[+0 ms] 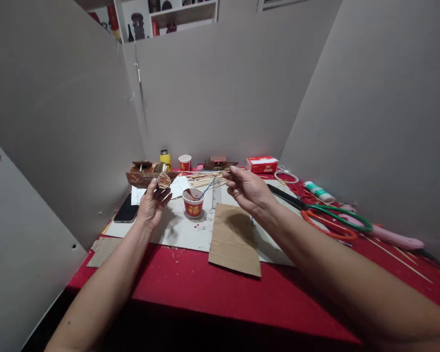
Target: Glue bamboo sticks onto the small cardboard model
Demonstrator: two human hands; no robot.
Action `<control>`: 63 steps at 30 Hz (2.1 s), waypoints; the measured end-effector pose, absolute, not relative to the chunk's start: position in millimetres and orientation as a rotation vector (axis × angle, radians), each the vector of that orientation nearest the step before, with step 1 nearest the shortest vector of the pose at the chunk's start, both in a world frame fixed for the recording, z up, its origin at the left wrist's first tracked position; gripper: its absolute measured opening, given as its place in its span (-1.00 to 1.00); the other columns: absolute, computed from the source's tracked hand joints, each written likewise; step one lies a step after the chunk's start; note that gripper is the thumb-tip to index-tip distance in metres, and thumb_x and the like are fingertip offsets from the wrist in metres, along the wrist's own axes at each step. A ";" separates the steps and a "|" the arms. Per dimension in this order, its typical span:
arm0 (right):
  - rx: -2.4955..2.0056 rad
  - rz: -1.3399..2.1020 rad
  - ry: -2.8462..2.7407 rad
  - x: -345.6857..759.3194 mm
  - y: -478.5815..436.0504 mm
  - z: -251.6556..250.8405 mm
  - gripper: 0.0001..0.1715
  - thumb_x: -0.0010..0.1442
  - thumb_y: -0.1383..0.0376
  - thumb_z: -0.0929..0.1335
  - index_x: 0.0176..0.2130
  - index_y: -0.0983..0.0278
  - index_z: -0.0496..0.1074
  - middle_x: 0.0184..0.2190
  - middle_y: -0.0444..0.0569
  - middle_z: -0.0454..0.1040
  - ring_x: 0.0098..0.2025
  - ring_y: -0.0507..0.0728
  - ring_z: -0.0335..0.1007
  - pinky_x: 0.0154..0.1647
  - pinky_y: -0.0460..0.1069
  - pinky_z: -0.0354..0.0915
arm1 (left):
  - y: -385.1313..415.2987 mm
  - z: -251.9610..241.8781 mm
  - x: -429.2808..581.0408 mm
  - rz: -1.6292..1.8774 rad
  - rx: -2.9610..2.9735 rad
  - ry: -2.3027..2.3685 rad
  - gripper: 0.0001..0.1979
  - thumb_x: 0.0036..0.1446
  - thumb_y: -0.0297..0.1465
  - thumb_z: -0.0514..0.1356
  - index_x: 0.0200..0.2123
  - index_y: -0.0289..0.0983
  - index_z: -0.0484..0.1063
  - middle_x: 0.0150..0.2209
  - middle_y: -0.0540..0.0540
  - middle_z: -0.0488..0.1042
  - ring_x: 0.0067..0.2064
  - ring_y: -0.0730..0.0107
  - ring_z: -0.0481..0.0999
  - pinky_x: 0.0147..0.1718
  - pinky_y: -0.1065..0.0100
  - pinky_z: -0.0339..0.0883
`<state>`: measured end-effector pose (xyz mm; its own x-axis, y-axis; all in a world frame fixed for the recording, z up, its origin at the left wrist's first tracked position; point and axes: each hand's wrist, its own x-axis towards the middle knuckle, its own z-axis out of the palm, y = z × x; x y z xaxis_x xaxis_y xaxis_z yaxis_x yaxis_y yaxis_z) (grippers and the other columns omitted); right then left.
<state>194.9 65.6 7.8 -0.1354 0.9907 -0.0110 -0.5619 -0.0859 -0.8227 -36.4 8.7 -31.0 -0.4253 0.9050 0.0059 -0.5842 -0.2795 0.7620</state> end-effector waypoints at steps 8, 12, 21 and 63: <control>-0.556 1.661 -0.899 172.2 29.2 20.3 -0.82 0.17 0.31 0.45 -0.43 0.28 0.42 -0.59 -0.19 0.51 -0.66 -0.12 0.26 -0.71 -0.23 0.05 | 7.7 -30.6 -32.3 1.851 0.563 0.857 -0.59 -0.17 -0.19 0.45 -0.27 -0.26 0.50 -0.36 -0.03 0.58 -0.35 0.40 0.56 -0.25 0.33 0.44; -0.527 1.675 -0.941 161.8 24.0 18.1 -0.74 0.11 0.26 0.50 -0.46 0.27 0.39 -0.59 -0.19 0.52 -0.66 -0.12 0.26 -0.71 -0.21 0.04 | 7.5 -31.3 -31.4 1.845 0.570 0.864 -0.58 -0.18 -0.18 0.46 -0.27 -0.25 0.49 -0.34 -0.04 0.59 -0.34 0.39 0.57 -0.23 0.31 0.44; -0.544 1.704 -0.934 153.1 25.2 15.4 -0.77 0.14 0.27 0.49 -0.45 0.29 0.42 -0.57 -0.18 0.53 -0.65 -0.12 0.28 -0.71 -0.22 0.06 | 7.7 -33.2 -32.0 1.833 0.599 0.856 -0.56 -0.18 -0.16 0.46 -0.24 -0.24 0.49 -0.31 -0.05 0.59 -0.30 0.36 0.58 -0.17 0.28 0.43; -0.524 1.698 -0.971 160.2 30.3 4.7 -0.80 0.12 0.24 0.49 -0.40 0.29 0.46 -0.53 -0.14 0.57 -0.62 -0.10 0.34 -0.69 -0.23 0.15 | 6.4 -29.7 -35.9 1.853 0.605 0.838 -0.57 -0.18 -0.14 0.45 -0.29 -0.23 0.47 -0.38 -0.03 0.57 -0.31 0.36 0.57 -0.13 0.27 0.43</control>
<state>160.2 30.3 4.7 -0.3428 0.9319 0.1184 -0.5748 -0.1084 -0.8111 -35.9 6.4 -29.7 -0.3997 0.9156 0.0429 -0.5727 -0.2860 0.7683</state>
